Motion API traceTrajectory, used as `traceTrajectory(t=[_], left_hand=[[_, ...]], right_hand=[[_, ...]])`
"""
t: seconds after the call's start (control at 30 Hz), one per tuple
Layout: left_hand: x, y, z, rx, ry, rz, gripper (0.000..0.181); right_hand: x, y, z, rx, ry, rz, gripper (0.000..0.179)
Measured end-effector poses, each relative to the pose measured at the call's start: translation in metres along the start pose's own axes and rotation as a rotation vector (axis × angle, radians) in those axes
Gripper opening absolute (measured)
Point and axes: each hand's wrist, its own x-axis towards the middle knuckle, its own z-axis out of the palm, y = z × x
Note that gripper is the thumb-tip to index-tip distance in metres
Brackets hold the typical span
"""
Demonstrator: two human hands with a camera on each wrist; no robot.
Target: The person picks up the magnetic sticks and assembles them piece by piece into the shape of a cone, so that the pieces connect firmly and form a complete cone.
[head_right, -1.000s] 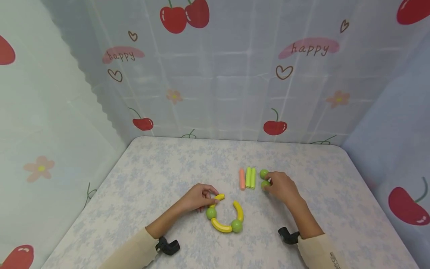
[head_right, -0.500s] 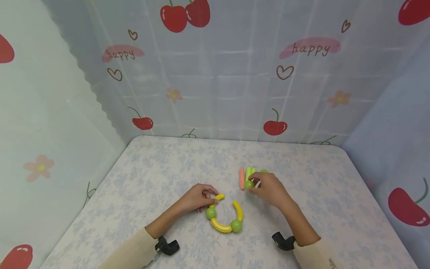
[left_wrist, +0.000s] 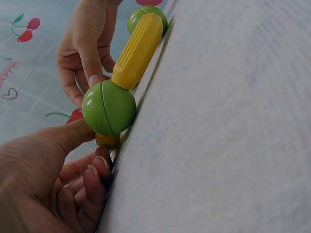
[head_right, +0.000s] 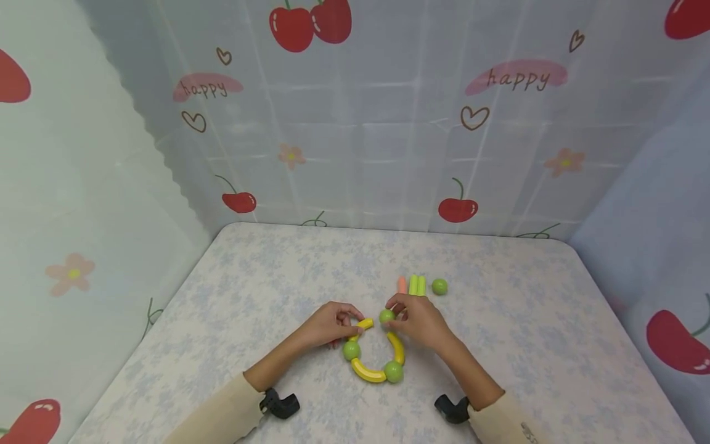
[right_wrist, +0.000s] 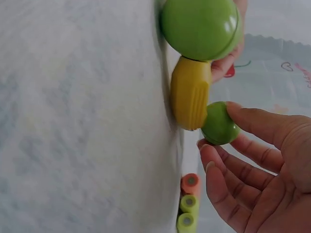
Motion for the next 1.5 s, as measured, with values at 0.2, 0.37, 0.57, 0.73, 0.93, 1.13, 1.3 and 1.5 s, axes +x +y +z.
traceTrajectory(t=[0.2,0.37,0.57,0.73,0.93,1.13,1.3,1.5], left_hand=[[0.001,0.001,-0.001,0.005,-0.009,0.014,0.019],[0.001,0.001,0.0,0.003,-0.013,0.009,0.018],[0.002,0.001,0.001,0.005,-0.02,0.011,0.018],[0.003,0.001,0.001,0.01,-0.02,0.006,0.019],[0.004,0.0,0.002,0.016,-0.015,0.006,0.019],[0.004,0.0,0.001,0.019,-0.019,0.02,0.023],[0.001,-0.002,-0.002,0.025,-0.033,0.016,0.025],[-0.002,-0.005,-0.002,0.027,-0.047,0.038,0.026]], right_hand=[[0.001,-0.002,0.007,-0.008,-0.008,-0.008,0.025],[0.001,-0.003,0.01,-0.021,-0.034,-0.018,0.024],[0.001,-0.003,0.011,-0.031,-0.05,-0.018,0.026],[-0.003,-0.007,0.006,-0.068,-0.065,0.055,0.026],[-0.011,-0.009,-0.004,-0.138,-0.158,0.155,0.025],[-0.015,-0.007,-0.009,-0.139,-0.21,0.113,0.027],[-0.015,-0.006,-0.008,-0.117,-0.205,0.105,0.026],[-0.013,-0.005,-0.007,-0.133,-0.17,0.147,0.024]])
